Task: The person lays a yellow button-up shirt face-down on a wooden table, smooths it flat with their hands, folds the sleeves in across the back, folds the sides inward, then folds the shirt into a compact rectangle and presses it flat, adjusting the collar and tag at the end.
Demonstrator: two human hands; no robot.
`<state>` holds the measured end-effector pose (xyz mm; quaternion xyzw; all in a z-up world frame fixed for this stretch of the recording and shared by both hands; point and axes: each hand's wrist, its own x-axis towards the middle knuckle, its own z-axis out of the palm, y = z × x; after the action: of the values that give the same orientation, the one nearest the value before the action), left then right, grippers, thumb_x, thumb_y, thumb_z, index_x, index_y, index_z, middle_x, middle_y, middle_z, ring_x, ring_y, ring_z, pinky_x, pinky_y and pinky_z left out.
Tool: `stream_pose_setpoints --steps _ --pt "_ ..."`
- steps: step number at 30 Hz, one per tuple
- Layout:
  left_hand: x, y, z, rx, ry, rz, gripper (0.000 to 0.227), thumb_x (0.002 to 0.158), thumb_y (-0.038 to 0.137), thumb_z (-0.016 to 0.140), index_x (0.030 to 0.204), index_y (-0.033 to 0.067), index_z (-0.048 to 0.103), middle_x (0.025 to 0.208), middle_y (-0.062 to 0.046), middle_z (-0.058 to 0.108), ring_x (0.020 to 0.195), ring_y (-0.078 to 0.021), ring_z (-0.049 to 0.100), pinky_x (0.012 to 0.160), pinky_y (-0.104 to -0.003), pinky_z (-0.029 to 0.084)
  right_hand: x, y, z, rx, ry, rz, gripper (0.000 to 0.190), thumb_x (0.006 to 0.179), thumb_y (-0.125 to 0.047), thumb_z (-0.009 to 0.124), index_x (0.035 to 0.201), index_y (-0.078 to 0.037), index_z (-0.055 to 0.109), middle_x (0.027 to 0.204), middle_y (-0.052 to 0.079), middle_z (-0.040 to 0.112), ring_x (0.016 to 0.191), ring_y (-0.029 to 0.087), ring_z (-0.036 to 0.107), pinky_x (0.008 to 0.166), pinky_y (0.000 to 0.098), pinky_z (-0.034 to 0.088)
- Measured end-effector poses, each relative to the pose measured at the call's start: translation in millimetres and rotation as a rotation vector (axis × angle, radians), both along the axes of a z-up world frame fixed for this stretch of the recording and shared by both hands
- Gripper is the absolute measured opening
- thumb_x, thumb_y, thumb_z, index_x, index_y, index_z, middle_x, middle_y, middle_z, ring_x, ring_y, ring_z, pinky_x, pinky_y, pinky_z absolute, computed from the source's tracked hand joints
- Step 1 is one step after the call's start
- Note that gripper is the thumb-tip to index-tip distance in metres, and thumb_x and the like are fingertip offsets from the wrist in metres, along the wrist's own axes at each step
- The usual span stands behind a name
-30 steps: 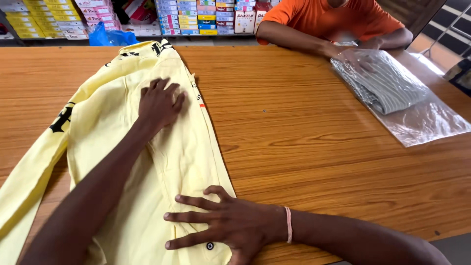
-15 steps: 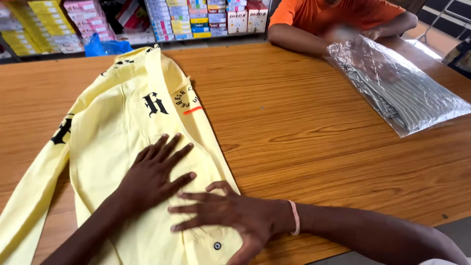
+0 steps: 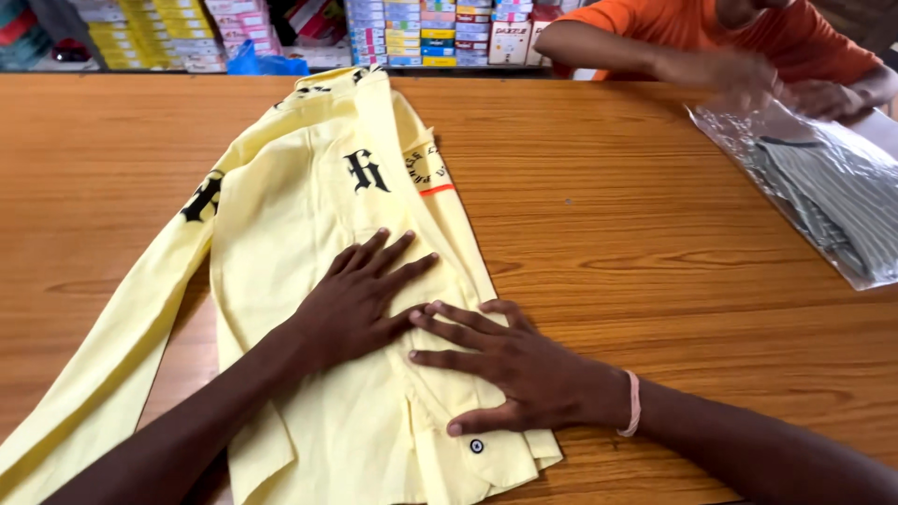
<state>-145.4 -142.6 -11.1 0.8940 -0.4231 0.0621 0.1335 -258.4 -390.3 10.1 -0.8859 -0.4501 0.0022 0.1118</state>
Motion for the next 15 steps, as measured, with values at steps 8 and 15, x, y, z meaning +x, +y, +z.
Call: stream_pose_setpoints --steps 8,15 --pt "-7 -5 -2 0.018 -0.076 -0.054 0.056 0.105 0.05 0.039 0.155 0.0257 0.044 0.168 -0.007 0.028 0.158 -0.0305 0.017 0.123 -0.052 0.014 21 -10 -16 0.218 0.006 -0.273 0.044 0.097 -0.044 0.063 0.131 -0.016 0.066 0.145 0.004 0.063 0.14 0.021 0.051 0.114 0.0485 0.029" --pt "-28 -12 -2 -0.043 0.052 -0.363 0.07 0.105 0.051 0.041 0.16 0.0073 0.033 0.169 -0.015 0.026 0.157 -0.0332 0.019 0.123 -0.055 0.014 45 -23 -22 0.39 -0.014 -0.46 0.02 0.093 -0.026 0.073 0.109 -0.015 0.073 0.119 0.003 0.073 0.117 0.02 0.063 0.105 0.0389 0.044"
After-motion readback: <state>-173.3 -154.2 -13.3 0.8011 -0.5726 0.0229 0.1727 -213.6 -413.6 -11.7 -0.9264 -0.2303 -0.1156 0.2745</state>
